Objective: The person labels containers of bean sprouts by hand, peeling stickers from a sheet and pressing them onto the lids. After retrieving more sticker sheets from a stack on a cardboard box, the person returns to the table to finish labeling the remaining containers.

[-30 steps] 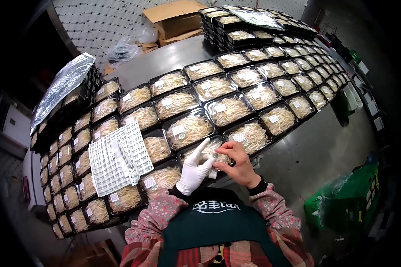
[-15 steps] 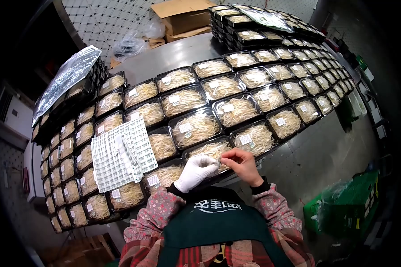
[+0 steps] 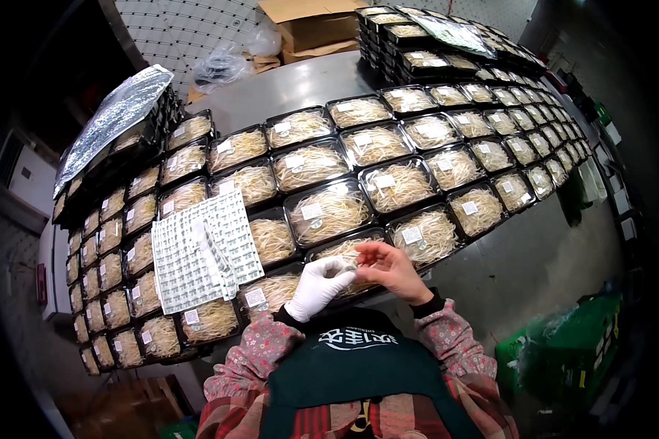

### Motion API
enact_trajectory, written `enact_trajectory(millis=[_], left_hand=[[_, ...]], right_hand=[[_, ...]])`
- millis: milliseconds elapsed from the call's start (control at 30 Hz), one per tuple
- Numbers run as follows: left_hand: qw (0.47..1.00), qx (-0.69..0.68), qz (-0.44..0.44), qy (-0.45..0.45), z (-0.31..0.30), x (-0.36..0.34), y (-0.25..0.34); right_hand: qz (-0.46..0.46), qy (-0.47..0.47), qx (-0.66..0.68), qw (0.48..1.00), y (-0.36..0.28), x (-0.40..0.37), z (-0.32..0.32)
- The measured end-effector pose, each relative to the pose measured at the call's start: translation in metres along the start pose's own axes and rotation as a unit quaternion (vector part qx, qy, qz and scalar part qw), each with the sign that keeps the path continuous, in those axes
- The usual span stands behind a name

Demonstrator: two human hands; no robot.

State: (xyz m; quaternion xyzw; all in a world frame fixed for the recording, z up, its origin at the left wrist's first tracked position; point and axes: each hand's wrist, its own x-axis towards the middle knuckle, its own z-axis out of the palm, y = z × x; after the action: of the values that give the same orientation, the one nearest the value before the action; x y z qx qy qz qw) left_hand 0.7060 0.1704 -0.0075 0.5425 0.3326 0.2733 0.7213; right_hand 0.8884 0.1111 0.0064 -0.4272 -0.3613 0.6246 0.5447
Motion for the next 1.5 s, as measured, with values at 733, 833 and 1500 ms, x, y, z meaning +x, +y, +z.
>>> enact_trajectory(millis=[733, 833, 1500], left_hand=[[0.998, -0.035, -0.06, 0.009, 0.007, 0.001, 0.012], [0.997, -0.046, -0.059, 0.019, 0.014, 0.0, 0.016], [0.992, -0.07, -0.027, 0.107, 0.004, -0.007, 0.017]], right_hand=[[-0.05, 0.047, -0.019, 0.997, 0.017, -0.001, 0.002], [-0.057, 0.077, -0.035, 0.995, 0.022, -0.001, -0.001], [-0.268, -0.037, -0.726, 0.633, -0.086, 0.097, -0.124]])
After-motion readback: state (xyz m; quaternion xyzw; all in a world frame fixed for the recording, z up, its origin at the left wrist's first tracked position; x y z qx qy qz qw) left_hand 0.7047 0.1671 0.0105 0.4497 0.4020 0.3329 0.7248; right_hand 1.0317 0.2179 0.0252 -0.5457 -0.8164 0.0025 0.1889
